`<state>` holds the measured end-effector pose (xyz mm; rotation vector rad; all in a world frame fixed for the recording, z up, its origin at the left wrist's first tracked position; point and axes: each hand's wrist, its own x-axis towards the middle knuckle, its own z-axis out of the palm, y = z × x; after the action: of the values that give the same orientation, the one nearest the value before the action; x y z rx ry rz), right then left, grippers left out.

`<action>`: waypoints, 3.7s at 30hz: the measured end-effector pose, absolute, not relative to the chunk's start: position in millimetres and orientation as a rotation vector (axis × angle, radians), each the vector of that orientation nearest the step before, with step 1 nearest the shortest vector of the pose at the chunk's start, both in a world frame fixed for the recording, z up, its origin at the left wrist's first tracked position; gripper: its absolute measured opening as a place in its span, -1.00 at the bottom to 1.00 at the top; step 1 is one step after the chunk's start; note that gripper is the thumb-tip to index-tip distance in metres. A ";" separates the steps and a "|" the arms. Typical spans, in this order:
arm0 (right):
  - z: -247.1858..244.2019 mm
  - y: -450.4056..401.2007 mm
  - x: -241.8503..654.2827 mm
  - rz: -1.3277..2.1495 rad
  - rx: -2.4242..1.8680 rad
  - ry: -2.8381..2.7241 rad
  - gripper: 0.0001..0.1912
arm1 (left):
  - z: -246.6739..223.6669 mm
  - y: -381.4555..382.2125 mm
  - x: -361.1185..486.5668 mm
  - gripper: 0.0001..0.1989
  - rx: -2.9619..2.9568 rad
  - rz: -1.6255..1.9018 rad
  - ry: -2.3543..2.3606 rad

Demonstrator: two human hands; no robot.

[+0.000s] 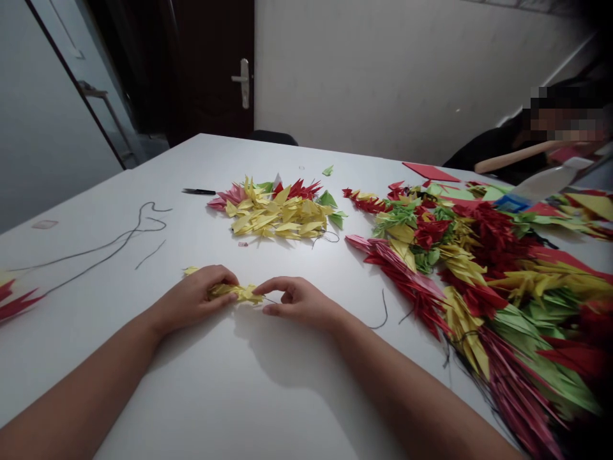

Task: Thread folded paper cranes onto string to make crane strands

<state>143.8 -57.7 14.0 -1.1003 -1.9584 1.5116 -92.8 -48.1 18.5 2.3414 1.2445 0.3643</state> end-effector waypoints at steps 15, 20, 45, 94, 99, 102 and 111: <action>21.3 -51.9 140.8 1.660 -0.820 -2.097 -0.62 | 16.9 -47.5 -95.8 -0.70 2.271 0.338 1.201; 20.0 -51.5 135.8 1.692 -0.854 -2.025 -0.72 | 16.5 -47.3 -95.6 -0.67 2.313 0.330 1.190; 12.4 -55.3 116.7 1.517 -1.092 -1.808 -0.94 | 11.0 -43.1 -97.5 -0.71 2.394 0.368 1.110; 102.4 -60.2 153.0 1.107 -0.953 -1.697 -0.74 | 29.0 -52.6 -56.3 -0.59 1.774 0.998 1.153; 140.9 -50.5 158.2 1.001 -0.867 -1.551 -0.71 | 41.0 -48.8 -29.9 -0.52 1.548 0.963 1.026; 151.7 -52.9 165.1 0.937 -0.883 -1.515 -0.68 | 41.2 -46.8 -13.5 -0.52 1.552 0.988 0.949; 143.6 -59.8 201.7 0.835 -0.893 -1.477 -0.74 | 8.0 -53.6 47.3 -0.32 1.752 0.830 0.899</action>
<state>201.7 -59.8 143.6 -0.8928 -1.4769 0.8346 47.3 -53.6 8.0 1.7517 0.8989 0.8302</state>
